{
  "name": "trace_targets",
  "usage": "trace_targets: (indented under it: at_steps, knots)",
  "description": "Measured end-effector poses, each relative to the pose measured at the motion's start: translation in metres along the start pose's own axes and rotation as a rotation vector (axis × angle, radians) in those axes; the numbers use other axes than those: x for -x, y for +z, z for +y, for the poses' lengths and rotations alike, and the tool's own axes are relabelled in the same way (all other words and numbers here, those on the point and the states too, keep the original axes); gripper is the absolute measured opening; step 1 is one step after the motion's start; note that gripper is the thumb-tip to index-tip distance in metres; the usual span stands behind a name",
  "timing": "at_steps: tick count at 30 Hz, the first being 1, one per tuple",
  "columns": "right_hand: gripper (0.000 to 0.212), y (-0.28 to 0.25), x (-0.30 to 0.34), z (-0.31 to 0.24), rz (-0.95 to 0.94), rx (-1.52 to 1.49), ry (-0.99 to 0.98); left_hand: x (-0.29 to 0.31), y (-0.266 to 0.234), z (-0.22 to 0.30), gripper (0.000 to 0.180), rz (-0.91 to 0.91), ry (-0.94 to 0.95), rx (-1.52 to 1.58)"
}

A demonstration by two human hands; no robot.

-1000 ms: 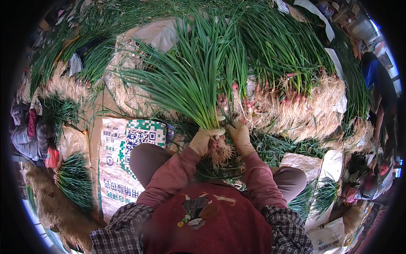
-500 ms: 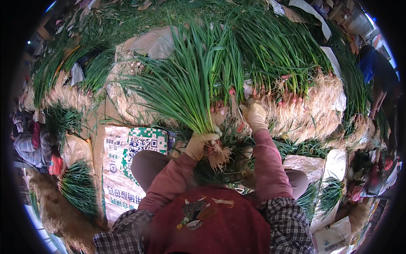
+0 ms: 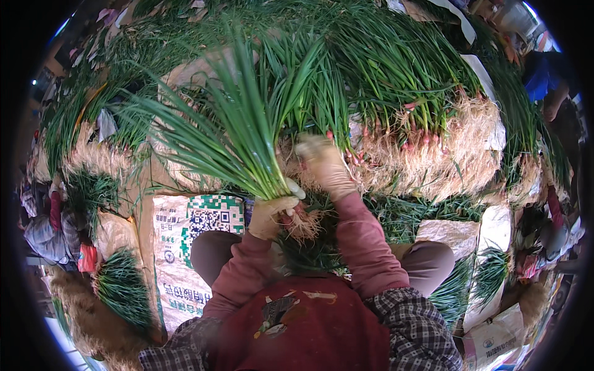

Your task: The person bundles green scallions together, cleaning the stalks by hand and using a large sheet to gather and organize them.

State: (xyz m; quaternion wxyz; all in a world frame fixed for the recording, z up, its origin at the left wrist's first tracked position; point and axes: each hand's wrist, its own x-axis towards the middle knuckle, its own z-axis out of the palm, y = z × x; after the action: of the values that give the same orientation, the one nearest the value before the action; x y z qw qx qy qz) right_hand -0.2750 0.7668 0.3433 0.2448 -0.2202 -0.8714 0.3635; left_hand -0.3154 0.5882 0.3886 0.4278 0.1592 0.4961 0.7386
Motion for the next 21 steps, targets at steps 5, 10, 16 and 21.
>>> trace_targets:
  at_steps: [5, 10, 16, 21]
  knots:
    - [0.026, -0.038, 0.023, 0.111, 0.091, 0.549, 0.426, -0.005, 0.0, -0.022, 0.028, -0.073, -0.127, 0.071]
    - [0.014, -0.057, 0.045, 0.07, 0.159, 0.387, 0.27, -0.009, 0.011, -0.034, 0.032, -0.089, -0.233, 0.143]
    - [0.01, -0.051, 0.101, 0.002, -0.034, -0.056, -0.054, -0.009, 0.017, -0.047, 0.038, -0.013, -0.387, 0.014]
    - [0.012, -0.041, 0.1, 0.028, 0.15, -0.609, 0.675, -0.008, 0.014, -0.056, 0.039, 0.053, -0.26, 0.178]
